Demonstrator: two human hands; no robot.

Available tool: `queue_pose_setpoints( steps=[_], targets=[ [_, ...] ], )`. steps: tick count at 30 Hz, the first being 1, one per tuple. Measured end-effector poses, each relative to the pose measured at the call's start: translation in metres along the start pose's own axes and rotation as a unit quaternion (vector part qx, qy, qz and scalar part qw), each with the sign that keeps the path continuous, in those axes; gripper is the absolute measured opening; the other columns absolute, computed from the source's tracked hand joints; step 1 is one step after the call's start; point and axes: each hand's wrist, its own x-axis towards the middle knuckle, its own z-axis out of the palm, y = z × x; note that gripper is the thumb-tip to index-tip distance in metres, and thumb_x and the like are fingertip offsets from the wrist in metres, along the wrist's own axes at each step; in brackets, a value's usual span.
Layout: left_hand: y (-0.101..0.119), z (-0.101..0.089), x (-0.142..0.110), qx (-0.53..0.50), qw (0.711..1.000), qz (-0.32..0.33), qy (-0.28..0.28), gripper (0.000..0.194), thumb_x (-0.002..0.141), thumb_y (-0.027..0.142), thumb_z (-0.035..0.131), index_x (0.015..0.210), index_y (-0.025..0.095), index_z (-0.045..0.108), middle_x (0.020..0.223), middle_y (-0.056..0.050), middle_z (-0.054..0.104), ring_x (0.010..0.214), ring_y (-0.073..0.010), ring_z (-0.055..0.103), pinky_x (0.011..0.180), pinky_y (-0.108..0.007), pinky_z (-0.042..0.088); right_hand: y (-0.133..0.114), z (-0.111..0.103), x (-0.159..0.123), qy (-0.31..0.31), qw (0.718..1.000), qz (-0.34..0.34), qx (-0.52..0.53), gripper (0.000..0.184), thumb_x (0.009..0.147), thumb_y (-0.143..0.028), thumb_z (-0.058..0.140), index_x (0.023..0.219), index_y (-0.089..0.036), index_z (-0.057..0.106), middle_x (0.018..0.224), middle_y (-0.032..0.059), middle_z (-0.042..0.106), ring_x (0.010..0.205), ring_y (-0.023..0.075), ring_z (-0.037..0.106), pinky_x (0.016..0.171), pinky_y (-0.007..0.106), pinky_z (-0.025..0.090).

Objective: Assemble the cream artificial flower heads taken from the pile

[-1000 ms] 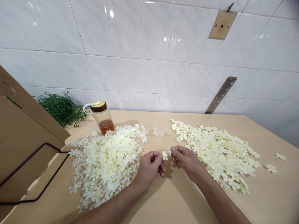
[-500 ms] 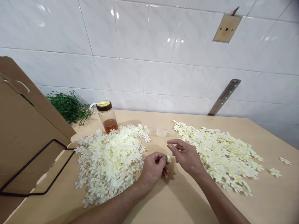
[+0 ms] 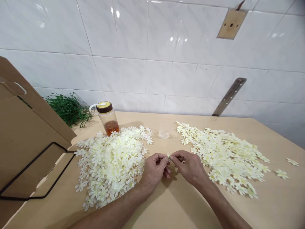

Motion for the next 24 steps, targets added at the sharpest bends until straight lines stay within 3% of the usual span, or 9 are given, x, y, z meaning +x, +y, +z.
queue_pose_setpoints(
  steps=[11,24],
  targets=[
    [0.006,0.0,-0.001,-0.015,1.0,-0.009,-0.012,0.034,0.074,0.044,0.07,0.077,0.012,0.062,0.054,-0.001,0.062,0.038,-0.0097,0.053,0.042,-0.021,0.044,-0.009,0.002,-0.003,0.0,0.999,0.035,0.027,0.024,0.081,-0.032,0.053,0.065,-0.021,0.067,0.054,-0.0007,0.063,0.05,0.0157,0.059,0.048,0.024,0.042],
    [0.008,-0.001,-0.001,-0.043,0.999,-0.007,-0.004,0.035,0.073,0.047,0.07,0.075,0.013,0.061,0.059,-0.002,0.064,0.041,-0.0094,0.054,0.042,-0.021,0.045,-0.003,0.001,0.001,-0.051,0.975,0.114,0.186,0.022,0.081,-0.038,0.053,0.071,-0.019,0.059,0.061,-0.0007,0.066,0.055,0.0168,0.067,0.054,0.025,0.051]
  ],
)
